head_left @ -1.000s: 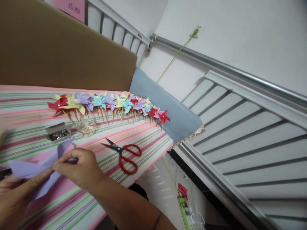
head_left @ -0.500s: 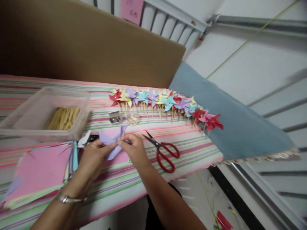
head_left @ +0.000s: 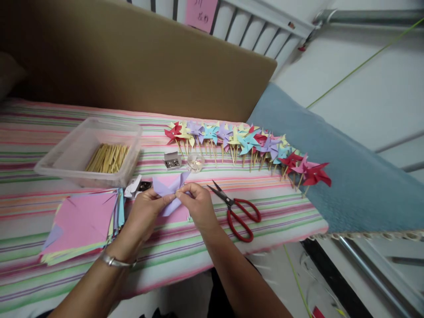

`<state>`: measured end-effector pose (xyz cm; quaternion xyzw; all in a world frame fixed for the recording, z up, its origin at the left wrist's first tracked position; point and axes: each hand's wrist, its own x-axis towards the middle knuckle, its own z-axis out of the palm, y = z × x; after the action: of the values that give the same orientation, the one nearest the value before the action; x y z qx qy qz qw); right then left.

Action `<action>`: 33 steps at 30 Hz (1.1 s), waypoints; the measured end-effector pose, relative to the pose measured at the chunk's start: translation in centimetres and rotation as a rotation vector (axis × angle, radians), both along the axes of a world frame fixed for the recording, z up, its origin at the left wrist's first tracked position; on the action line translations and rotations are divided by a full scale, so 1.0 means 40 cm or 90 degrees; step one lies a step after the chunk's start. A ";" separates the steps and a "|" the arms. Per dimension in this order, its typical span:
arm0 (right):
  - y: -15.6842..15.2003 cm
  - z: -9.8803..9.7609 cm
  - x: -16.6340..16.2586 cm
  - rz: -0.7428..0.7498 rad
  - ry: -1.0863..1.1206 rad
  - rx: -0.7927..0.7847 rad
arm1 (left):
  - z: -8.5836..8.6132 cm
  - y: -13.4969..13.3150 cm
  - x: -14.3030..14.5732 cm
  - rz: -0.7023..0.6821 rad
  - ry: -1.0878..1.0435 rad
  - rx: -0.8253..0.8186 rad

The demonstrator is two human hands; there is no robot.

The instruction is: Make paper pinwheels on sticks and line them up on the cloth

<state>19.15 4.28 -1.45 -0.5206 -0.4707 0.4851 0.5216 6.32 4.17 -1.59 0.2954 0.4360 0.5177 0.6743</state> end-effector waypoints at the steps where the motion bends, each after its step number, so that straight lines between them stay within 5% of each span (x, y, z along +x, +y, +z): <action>1: 0.000 0.000 0.000 0.001 0.001 -0.001 | 0.001 -0.001 0.001 -0.001 -0.003 0.000; 20: -0.002 -0.013 -0.004 0.044 -0.008 0.076 | -0.012 0.005 -0.009 -0.024 0.024 -0.010; 27: -0.008 -0.027 0.002 0.048 0.001 0.089 | -0.014 0.010 -0.016 0.031 0.053 -0.013; 33: 0.004 -0.047 0.011 -0.002 0.063 0.017 | -0.003 0.013 -0.018 0.038 0.113 0.048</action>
<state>19.60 4.45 -3.34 -0.4898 -0.4497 0.5031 0.5521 5.59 4.69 -1.71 0.3523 0.4825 0.5255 0.6057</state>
